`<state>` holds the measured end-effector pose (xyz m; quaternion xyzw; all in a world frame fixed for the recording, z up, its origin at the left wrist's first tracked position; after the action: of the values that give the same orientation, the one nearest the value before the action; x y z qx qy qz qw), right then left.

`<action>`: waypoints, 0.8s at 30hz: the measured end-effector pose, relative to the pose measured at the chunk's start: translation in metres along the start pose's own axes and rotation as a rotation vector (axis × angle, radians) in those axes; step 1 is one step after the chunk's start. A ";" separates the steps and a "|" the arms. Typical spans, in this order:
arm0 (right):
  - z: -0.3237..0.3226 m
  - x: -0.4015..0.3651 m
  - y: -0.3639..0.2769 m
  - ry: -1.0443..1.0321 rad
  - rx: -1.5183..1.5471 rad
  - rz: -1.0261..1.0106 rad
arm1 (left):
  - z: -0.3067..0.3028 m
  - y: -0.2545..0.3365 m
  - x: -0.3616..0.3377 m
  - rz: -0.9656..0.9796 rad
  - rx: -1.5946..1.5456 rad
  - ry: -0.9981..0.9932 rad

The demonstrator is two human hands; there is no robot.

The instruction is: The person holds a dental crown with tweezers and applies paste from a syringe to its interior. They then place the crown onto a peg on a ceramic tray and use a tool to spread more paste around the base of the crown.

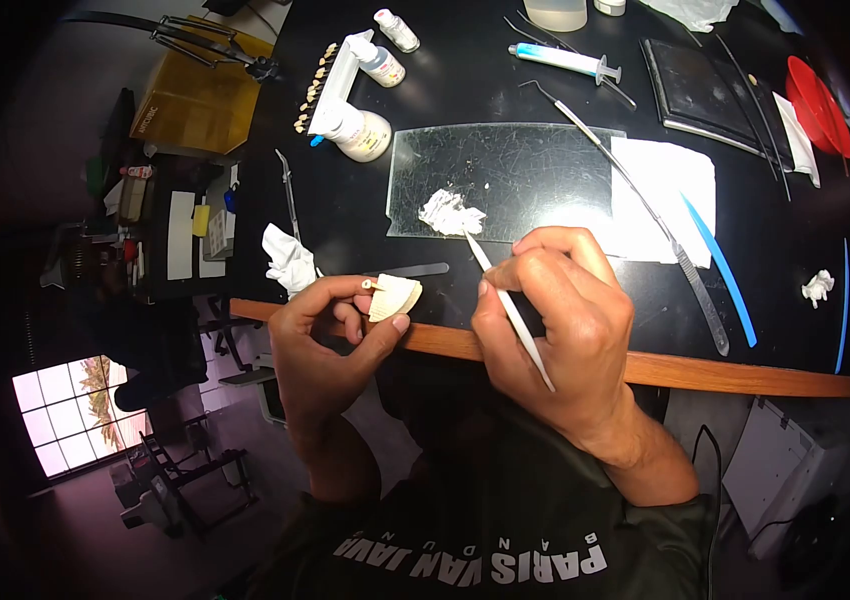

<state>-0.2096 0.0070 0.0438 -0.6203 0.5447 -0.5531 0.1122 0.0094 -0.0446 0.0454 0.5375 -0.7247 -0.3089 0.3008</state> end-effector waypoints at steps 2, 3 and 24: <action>0.000 -0.001 0.000 -0.021 0.012 -0.009 | 0.001 0.001 0.000 -0.002 -0.001 0.000; 0.000 0.000 0.001 -0.016 0.008 0.002 | 0.000 0.001 0.000 -0.001 0.000 0.000; 0.001 -0.002 0.002 -0.002 -0.011 0.029 | 0.001 0.005 0.000 0.050 0.008 -0.010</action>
<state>-0.2094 0.0071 0.0414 -0.6135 0.5565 -0.5478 0.1176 0.0053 -0.0432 0.0485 0.5189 -0.7406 -0.3012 0.3026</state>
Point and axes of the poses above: each hand's wrist, its own x-axis towards the middle knuckle, its own z-axis out of the palm, y = z × x, the point moved 7 cm from there along x, towards the middle knuckle
